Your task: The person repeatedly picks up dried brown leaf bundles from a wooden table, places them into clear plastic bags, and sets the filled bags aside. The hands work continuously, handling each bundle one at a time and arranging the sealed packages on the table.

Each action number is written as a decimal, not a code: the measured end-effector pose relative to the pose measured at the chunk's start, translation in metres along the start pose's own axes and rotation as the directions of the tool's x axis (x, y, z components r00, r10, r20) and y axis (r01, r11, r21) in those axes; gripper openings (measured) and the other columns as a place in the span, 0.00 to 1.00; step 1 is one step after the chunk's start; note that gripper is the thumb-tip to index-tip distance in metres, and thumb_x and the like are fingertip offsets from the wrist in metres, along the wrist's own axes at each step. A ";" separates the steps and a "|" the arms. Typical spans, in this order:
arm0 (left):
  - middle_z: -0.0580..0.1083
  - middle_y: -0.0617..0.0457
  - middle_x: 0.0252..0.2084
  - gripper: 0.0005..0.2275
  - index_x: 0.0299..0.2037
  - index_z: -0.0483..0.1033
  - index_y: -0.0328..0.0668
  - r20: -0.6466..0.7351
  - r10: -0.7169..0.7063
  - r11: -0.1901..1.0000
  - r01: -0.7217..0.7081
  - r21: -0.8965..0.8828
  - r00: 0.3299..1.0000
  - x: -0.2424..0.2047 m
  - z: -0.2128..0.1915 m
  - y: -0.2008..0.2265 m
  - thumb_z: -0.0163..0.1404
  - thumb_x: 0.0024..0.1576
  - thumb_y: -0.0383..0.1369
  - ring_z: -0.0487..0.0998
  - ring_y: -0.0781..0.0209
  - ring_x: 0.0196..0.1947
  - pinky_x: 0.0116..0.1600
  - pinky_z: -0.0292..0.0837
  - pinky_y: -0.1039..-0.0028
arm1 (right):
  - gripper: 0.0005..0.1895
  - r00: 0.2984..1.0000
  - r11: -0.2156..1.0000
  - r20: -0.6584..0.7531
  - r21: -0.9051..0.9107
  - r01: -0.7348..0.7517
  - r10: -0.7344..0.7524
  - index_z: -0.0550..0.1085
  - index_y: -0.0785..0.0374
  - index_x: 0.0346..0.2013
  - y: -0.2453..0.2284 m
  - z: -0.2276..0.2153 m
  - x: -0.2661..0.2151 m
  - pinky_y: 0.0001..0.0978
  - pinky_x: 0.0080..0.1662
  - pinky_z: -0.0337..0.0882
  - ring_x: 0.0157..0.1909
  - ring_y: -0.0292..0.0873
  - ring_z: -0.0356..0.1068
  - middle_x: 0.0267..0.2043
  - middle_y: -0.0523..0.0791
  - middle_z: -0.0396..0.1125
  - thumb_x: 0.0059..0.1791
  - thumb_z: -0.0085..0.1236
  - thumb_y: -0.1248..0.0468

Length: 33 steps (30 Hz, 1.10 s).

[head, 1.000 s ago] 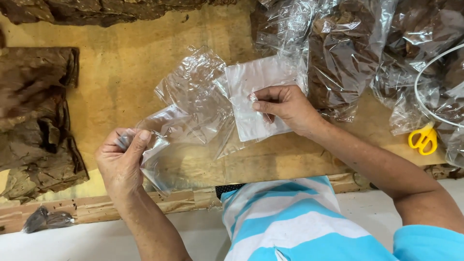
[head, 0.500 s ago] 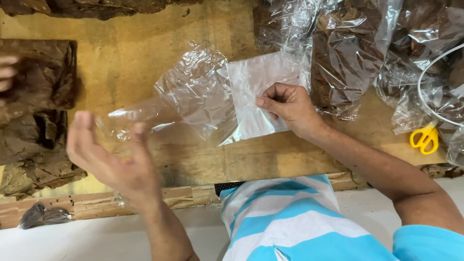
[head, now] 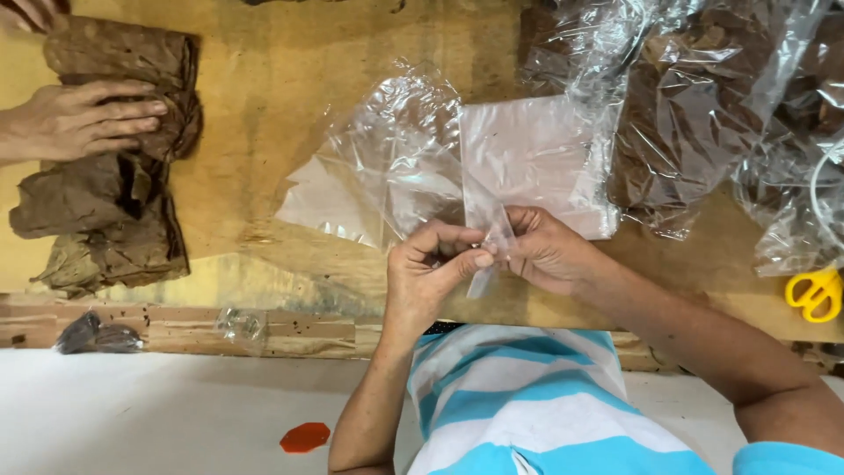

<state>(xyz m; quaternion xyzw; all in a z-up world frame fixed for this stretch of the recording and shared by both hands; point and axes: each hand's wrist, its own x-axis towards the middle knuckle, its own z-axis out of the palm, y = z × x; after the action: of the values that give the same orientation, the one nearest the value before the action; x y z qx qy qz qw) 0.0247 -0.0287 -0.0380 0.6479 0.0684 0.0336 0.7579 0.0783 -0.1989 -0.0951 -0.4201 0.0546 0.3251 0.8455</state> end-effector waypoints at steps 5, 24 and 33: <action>0.74 0.53 0.24 0.09 0.37 0.83 0.35 0.040 -0.049 0.999 0.049 -0.007 0.998 0.002 -0.004 0.007 0.68 0.50 0.28 0.71 0.73 0.28 0.36 0.73 0.79 | 0.10 0.977 0.972 0.063 0.109 -0.208 0.202 0.80 0.67 0.34 0.007 -0.013 0.004 0.42 0.38 0.82 0.34 0.51 0.80 0.32 0.52 0.77 0.39 0.69 0.75; 0.71 0.45 0.29 0.07 0.39 0.78 0.35 -0.009 0.179 0.833 -0.147 0.534 0.984 0.003 -0.014 0.023 0.55 0.64 0.32 0.76 0.50 0.28 0.35 0.71 0.64 | 0.05 0.994 0.991 0.040 0.080 -0.107 0.104 0.82 0.66 0.37 -0.018 -0.010 0.004 0.39 0.45 0.80 0.40 0.46 0.80 0.36 0.49 0.78 0.47 0.64 0.74; 0.70 0.44 0.31 0.07 0.42 0.72 0.34 -0.087 0.217 0.753 -0.109 0.649 0.972 0.008 -0.027 0.005 0.46 0.68 0.30 0.76 0.49 0.30 0.29 0.75 0.64 | 0.07 0.963 0.924 0.268 0.372 -0.085 -0.020 0.75 0.70 0.45 -0.047 0.010 -0.012 0.38 0.53 0.78 0.48 0.46 0.79 0.46 0.53 0.77 0.52 0.55 0.73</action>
<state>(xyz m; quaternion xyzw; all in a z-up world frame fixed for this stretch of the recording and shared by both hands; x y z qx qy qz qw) 0.0287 -0.0006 -0.0375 0.8659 0.0782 0.1252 0.4779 0.0944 -0.2179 -0.0526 -0.1998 0.0091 0.3760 0.9048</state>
